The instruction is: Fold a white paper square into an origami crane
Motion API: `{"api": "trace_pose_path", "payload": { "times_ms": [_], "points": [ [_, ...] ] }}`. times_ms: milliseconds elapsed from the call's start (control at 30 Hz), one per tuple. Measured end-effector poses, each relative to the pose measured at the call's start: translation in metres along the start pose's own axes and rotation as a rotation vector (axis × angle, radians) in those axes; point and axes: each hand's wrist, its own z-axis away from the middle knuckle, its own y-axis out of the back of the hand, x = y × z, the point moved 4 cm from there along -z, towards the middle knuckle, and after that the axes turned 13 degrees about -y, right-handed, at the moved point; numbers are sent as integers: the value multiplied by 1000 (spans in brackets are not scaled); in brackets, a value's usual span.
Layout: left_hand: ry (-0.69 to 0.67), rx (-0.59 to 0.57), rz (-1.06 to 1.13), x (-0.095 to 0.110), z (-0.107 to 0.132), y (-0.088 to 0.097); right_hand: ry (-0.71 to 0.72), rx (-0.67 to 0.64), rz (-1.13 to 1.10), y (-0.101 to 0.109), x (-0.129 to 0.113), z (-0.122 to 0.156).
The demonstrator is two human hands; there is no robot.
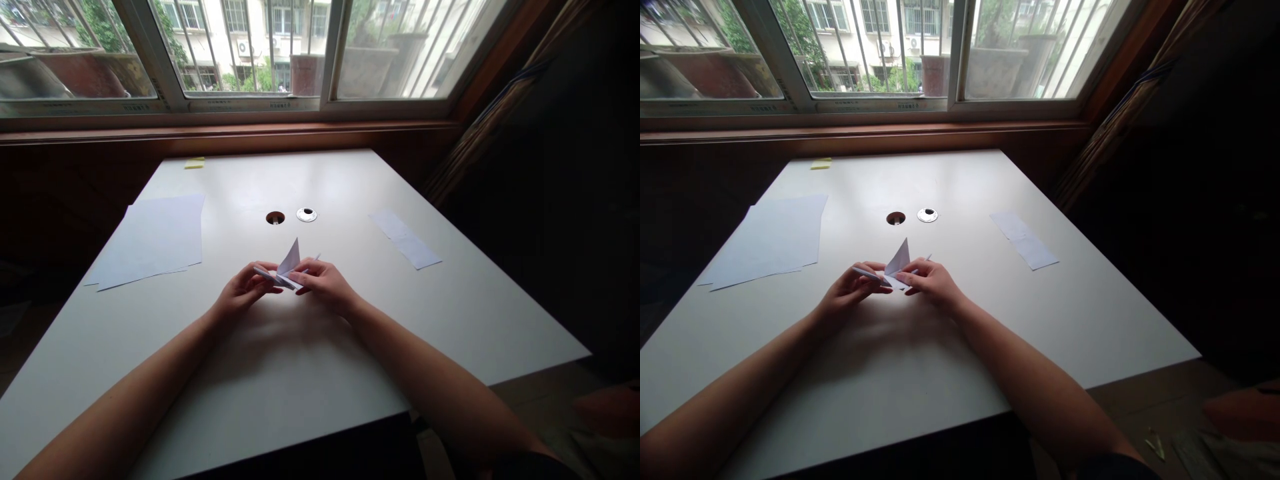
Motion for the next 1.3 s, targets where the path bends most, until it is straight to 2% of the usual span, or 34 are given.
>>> {"api": "trace_pose_path", "payload": {
  "times_ms": [200,500,1000,1167,1300],
  "points": [
    [-63,7,-76,4,-2,-1,-15,6,-59,2,2,-1],
    [89,117,-145,3,0,1,-11,8,-62,0,3,-1],
    [249,170,105,-8,-2,3,-46,18,-152,-1,2,0],
    [213,128,119,-6,-5,-1,-40,27,-211,1,5,-3],
    [85,81,-5,-2,-5,-2,-38,42,-258,0,8,-5]
  ]
}}
